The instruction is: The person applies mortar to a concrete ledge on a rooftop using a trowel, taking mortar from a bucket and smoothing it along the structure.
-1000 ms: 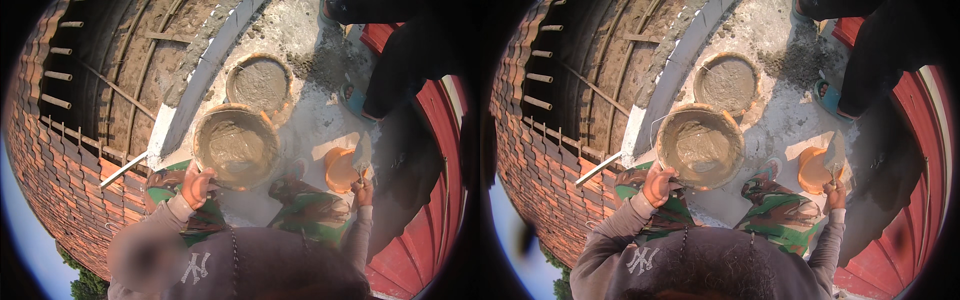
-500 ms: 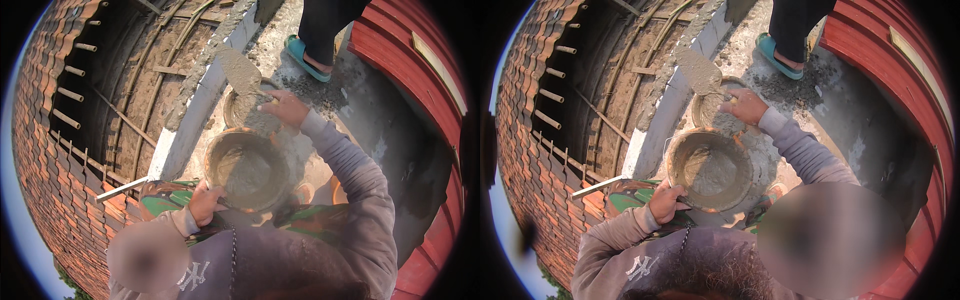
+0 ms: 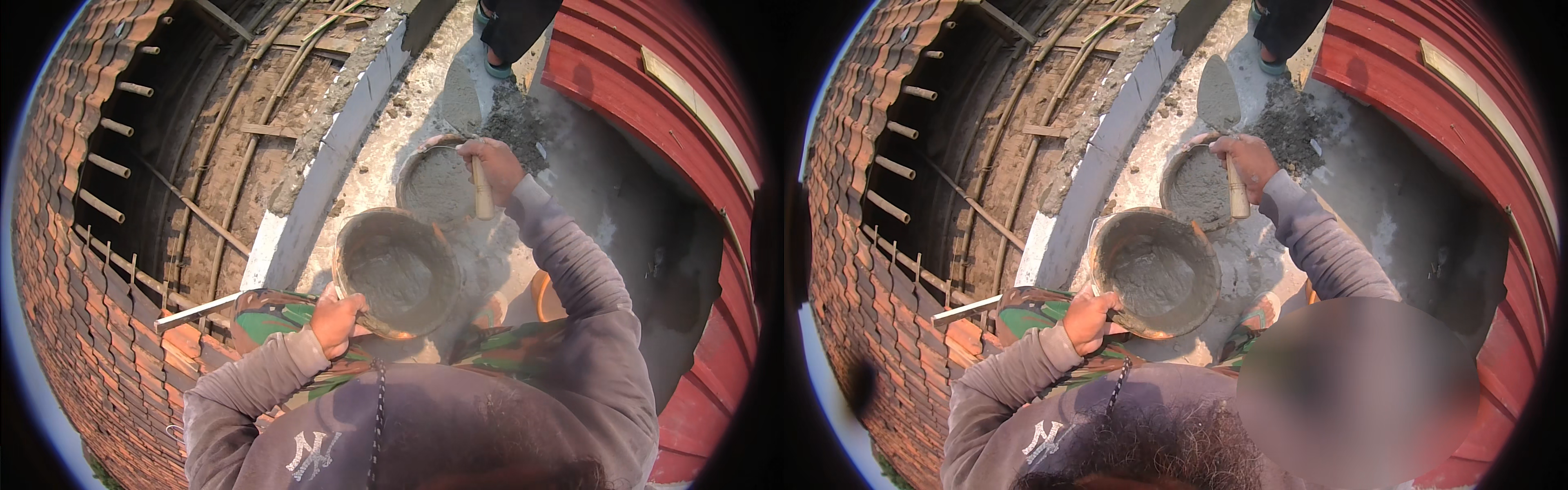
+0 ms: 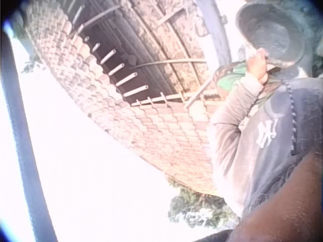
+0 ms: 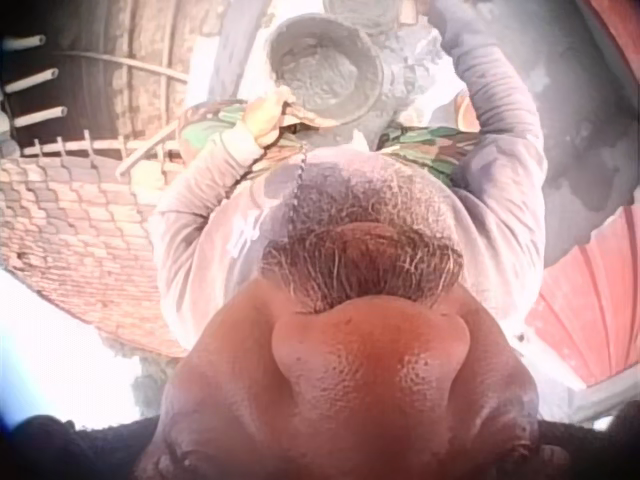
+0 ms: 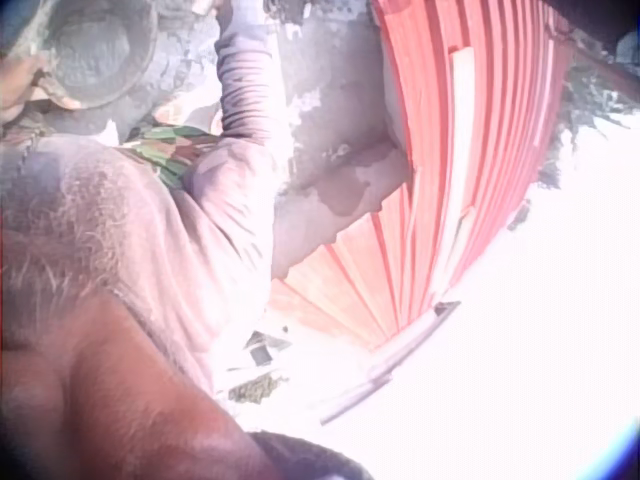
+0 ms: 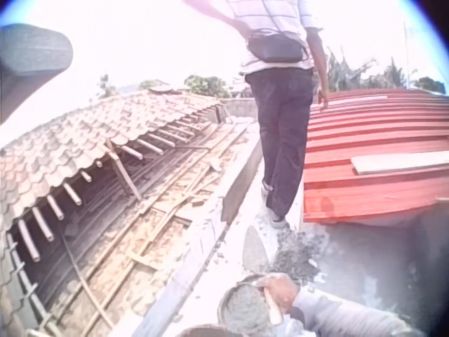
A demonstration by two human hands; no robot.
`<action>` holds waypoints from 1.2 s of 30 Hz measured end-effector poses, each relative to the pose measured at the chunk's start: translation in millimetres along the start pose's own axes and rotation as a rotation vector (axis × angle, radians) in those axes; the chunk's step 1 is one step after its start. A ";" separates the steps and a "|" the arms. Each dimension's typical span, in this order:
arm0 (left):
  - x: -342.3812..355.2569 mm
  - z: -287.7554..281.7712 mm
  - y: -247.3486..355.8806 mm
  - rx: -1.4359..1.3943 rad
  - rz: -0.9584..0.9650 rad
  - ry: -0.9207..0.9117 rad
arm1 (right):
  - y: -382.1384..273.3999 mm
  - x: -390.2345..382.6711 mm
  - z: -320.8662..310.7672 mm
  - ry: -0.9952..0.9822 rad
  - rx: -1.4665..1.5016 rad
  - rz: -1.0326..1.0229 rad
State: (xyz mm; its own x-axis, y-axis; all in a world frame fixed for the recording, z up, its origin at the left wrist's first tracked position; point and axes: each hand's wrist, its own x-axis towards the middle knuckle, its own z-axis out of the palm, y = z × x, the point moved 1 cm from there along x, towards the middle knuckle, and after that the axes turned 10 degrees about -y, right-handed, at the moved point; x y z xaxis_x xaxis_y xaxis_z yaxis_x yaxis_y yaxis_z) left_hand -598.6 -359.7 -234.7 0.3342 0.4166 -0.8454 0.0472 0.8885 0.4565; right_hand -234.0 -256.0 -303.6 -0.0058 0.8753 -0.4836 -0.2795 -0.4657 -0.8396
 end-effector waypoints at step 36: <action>218.6 26.9 -28.3 1.281 0.683 0.073 | 125.5 -62.1 12.1 0.086 -1.675 0.344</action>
State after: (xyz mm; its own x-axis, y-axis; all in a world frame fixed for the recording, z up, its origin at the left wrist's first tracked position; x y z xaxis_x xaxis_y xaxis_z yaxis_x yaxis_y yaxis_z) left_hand -501.6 -299.0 -425.0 0.5898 0.7228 -0.3601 0.7060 -0.2451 0.6644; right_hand -280.3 -367.2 -376.0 0.2177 0.7305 -0.6473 0.9588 -0.2839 0.0021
